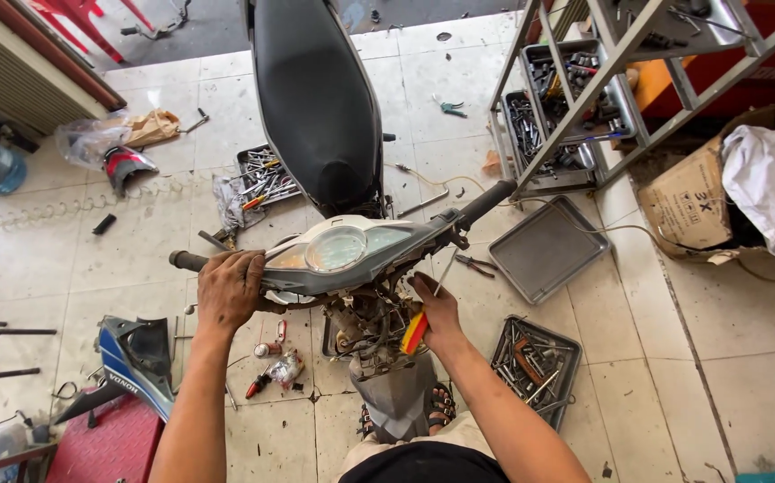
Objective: Removing the front fairing of a motorcycle using a screwdriver
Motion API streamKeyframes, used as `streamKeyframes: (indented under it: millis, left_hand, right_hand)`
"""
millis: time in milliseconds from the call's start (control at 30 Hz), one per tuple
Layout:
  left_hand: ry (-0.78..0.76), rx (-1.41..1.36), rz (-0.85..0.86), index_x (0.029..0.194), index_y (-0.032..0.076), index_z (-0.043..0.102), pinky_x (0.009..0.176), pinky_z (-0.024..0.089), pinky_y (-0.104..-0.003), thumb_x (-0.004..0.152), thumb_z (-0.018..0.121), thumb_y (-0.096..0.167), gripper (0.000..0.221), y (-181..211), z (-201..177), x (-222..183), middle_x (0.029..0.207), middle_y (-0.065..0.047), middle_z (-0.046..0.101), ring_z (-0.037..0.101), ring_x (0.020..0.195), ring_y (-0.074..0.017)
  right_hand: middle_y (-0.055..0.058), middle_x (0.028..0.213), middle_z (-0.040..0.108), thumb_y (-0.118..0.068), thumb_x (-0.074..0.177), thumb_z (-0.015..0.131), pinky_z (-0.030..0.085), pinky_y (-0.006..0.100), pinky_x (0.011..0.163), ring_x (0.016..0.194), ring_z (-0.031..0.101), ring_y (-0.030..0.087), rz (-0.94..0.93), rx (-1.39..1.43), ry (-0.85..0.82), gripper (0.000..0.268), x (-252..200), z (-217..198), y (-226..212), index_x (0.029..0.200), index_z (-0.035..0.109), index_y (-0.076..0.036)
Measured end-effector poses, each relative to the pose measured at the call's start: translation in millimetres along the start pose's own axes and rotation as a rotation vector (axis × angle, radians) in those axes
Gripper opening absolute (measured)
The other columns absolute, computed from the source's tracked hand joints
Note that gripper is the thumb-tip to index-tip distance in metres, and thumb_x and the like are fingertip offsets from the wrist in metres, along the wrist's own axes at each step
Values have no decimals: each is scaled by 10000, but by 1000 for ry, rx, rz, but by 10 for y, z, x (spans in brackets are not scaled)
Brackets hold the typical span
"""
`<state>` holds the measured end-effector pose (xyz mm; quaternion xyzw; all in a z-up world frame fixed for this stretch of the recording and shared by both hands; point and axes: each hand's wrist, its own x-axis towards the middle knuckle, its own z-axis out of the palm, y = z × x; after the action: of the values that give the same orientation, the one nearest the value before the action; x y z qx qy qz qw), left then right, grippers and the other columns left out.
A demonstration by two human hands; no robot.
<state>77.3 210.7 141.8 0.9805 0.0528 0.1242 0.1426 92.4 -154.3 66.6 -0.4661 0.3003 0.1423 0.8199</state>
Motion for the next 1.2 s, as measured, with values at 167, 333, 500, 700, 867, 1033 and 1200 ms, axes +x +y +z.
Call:
streamKeyframes:
  millis: [167, 333, 500, 700, 867, 1033, 1200]
  left_hand:
    - [-47, -14, -24, 1244, 339, 717, 1116, 417, -431, 1133, 360, 518, 415, 70, -36, -19, 1229, 63, 733, 590, 1295, -215]
    - [-49, -28, -36, 1278, 374, 696, 1149, 376, -429, 1145, 333, 518, 413, 2, 58, -42, 1265, 102, 712, 553, 1323, -198]
    - [-58, -52, -43, 1300, 368, 684, 1169, 359, -448, 1146, 318, 525, 428, -69, 137, -43, 1288, 94, 704, 539, 1339, -211]
    - [-64, -45, -49, 1304, 361, 687, 1169, 358, -461, 1145, 335, 503, 412, 17, 71, -26, 1293, 70, 707, 536, 1350, -224]
    - [-80, -47, -65, 1314, 368, 683, 1178, 344, -467, 1141, 339, 501, 407, -3, 76, -40, 1311, 75, 701, 524, 1364, -221]
    - [-86, -24, -52, 1336, 383, 660, 1180, 349, -470, 1143, 313, 504, 416, -50, 114, -38, 1349, 97, 681, 523, 1366, -211]
    - [-79, 4, -44, 1343, 392, 658, 1177, 355, -470, 1153, 302, 506, 419, -109, 178, -43, 1353, 100, 682, 530, 1361, -212]
  right_hand:
    - [93, 1279, 701, -339, 1018, 655, 530, 275, 579, 596, 496, 117, 6, 120, 57, 350, -89, 99, -273, 1303, 642, -137]
    - [62, 1255, 704, -285, 994, 704, 518, 221, 597, 602, 484, 80, -91, 234, 75, 313, 277, -177, -380, 1280, 646, -172]
    - [47, 1034, 749, -197, 918, 810, 497, 205, 581, 595, 492, 72, -43, 225, 29, 243, 606, -241, -434, 1115, 671, -164]
    - [6, 920, 746, -214, 868, 873, 511, 208, 579, 594, 501, 73, -21, 201, 1, 289, 576, -110, -470, 1064, 662, -192]
    - [-12, 922, 728, -194, 873, 862, 498, 172, 549, 566, 482, 41, -24, 183, 11, 282, 523, -90, -508, 1052, 646, -176]
    - [-5, 878, 687, -190, 811, 927, 543, 239, 515, 520, 520, 83, -174, 56, 72, 372, 526, -256, -576, 1061, 652, -175]
    - [-2, 900, 711, -173, 837, 895, 517, 204, 503, 506, 489, 51, -108, 45, 28, 351, 533, -263, -651, 1093, 656, -179]
